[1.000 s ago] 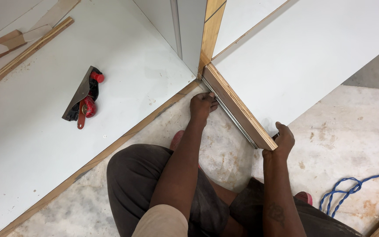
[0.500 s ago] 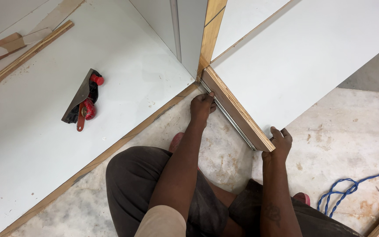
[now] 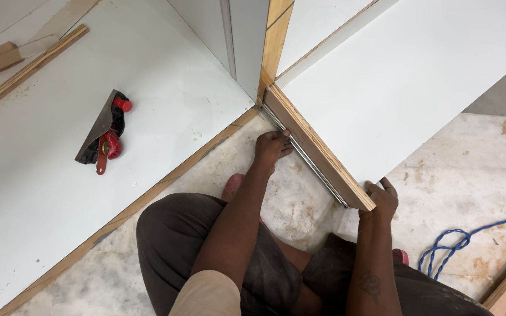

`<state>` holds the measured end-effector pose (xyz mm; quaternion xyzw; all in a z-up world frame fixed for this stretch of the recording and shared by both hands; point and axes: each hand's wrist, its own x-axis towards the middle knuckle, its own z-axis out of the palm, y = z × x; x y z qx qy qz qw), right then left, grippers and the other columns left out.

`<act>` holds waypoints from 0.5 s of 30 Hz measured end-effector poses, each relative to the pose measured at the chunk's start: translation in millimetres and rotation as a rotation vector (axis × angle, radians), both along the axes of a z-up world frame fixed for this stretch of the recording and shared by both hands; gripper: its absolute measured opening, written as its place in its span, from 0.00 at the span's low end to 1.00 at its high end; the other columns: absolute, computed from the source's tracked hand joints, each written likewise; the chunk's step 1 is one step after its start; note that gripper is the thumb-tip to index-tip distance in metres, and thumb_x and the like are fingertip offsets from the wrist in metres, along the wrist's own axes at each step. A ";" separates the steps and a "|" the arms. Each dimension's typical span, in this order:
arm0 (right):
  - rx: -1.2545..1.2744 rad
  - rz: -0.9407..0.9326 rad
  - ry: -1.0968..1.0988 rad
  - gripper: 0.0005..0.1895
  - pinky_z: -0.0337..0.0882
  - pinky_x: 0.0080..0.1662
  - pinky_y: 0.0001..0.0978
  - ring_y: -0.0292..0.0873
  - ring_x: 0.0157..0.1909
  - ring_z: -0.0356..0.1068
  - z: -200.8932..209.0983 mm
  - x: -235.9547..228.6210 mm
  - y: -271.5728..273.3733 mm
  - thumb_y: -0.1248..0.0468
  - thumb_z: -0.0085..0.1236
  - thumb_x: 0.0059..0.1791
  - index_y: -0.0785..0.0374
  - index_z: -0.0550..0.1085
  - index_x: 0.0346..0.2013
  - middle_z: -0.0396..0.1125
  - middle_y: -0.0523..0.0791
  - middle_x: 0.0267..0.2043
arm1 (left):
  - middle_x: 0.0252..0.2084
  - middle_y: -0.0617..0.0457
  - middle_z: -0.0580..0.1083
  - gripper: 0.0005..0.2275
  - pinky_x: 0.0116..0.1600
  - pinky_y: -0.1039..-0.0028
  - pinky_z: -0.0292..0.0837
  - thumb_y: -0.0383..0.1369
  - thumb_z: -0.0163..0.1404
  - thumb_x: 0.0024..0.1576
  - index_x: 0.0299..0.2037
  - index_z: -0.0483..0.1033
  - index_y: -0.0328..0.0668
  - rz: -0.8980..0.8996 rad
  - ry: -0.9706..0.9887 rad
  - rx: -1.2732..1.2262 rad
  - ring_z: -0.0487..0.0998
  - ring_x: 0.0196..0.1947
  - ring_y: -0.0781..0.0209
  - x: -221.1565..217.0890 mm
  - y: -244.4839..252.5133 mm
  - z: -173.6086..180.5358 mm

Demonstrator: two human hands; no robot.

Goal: The person fits a wooden drawer into a cabinet frame and uses a hand plane to smooth the edge of the cabinet base. The person adjusts the drawer position and then planes the wood trim along the bottom edge.

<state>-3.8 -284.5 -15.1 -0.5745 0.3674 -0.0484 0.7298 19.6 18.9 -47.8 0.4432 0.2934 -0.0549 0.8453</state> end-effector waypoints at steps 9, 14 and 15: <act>0.058 -0.011 -0.028 0.27 0.79 0.36 0.28 0.43 0.37 0.76 -1.5 -3.8 -1.5 0.82 0.44 0.50 0.80 0.63 0.65 0.70 0.62 0.52 | 0.40 0.43 0.77 0.13 0.50 0.63 0.83 0.36 0.56 0.61 0.41 0.76 0.27 0.004 -0.025 0.014 0.82 0.39 0.53 -2.6 -0.1 2.3; 0.098 -0.042 -0.008 0.27 0.81 0.38 0.29 0.44 0.39 0.77 8.5 -7.2 3.4 0.82 0.42 0.50 0.81 0.61 0.66 0.69 0.63 0.53 | 0.48 0.41 0.76 0.18 0.56 0.63 0.82 0.37 0.51 0.63 0.53 0.73 0.25 0.008 -0.016 -0.001 0.81 0.48 0.51 0.6 -2.2 5.8; 0.100 -0.049 -0.002 0.27 0.81 0.38 0.29 0.44 0.39 0.77 9.9 -6.8 3.9 0.82 0.42 0.50 0.81 0.61 0.66 0.69 0.63 0.53 | 0.49 0.40 0.76 0.19 0.57 0.62 0.81 0.37 0.50 0.64 0.55 0.71 0.24 0.014 -0.018 -0.015 0.81 0.49 0.50 2.1 -2.4 6.3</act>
